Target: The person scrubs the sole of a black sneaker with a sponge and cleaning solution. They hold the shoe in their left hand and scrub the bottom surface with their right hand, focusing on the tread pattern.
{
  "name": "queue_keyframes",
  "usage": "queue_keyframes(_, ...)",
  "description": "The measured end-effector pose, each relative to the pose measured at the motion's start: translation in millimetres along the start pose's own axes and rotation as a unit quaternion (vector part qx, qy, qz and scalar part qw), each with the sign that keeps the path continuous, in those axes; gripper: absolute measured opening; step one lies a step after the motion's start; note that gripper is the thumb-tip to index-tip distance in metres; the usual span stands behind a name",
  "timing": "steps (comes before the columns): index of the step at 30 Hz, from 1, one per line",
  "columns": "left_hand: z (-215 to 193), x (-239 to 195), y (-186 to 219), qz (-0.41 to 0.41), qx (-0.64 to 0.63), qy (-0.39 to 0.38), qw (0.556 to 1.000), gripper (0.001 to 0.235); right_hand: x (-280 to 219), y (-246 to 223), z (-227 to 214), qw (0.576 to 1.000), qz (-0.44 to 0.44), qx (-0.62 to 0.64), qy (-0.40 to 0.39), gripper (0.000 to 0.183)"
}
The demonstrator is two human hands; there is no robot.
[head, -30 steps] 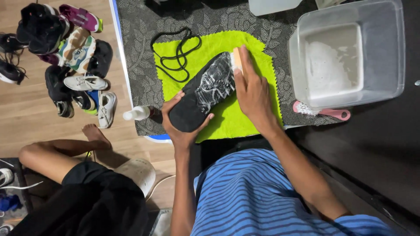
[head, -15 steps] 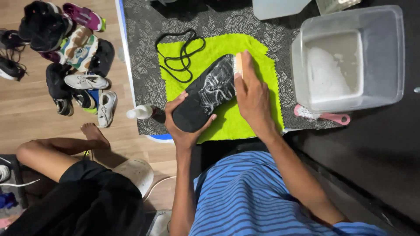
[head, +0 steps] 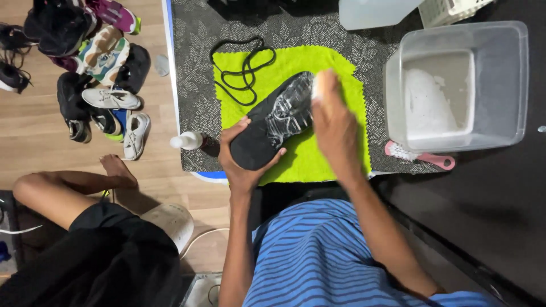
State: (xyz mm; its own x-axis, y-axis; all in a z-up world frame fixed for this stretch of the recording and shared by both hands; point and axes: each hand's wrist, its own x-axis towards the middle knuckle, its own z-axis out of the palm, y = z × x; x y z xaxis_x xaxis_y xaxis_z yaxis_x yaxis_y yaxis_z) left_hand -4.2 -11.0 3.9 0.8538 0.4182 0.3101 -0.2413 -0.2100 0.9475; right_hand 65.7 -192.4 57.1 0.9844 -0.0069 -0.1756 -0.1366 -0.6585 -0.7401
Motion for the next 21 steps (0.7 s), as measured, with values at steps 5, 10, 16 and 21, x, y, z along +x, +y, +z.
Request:
queue_keyframes(5,-2.8,0.2,-6.0,0.004,0.004,-0.003,1.000,0.082,-7.8,-36.4,-14.7,1.000,0.009,0.008,0.009,0.052)
queue_keyframes(10,-4.4,-1.8,-17.0,0.004,-0.005,-0.001,1.000,0.082,-55.5,-34.9,10.8,0.995,-0.095,0.027,-0.032,0.052)
queue_keyframes(16,-3.3,-0.6,-12.8,0.008,-0.003,0.004,1.000,0.080,-25.1,-41.3,0.1,0.982,-0.181,-0.044,-0.015,0.053)
queue_keyframes(21,-1.0,1.3,-5.0,-0.001,0.005,0.005,1.000,0.080,16.1,-46.3,-19.6,0.999,-0.043,-0.015,-0.007,0.046)
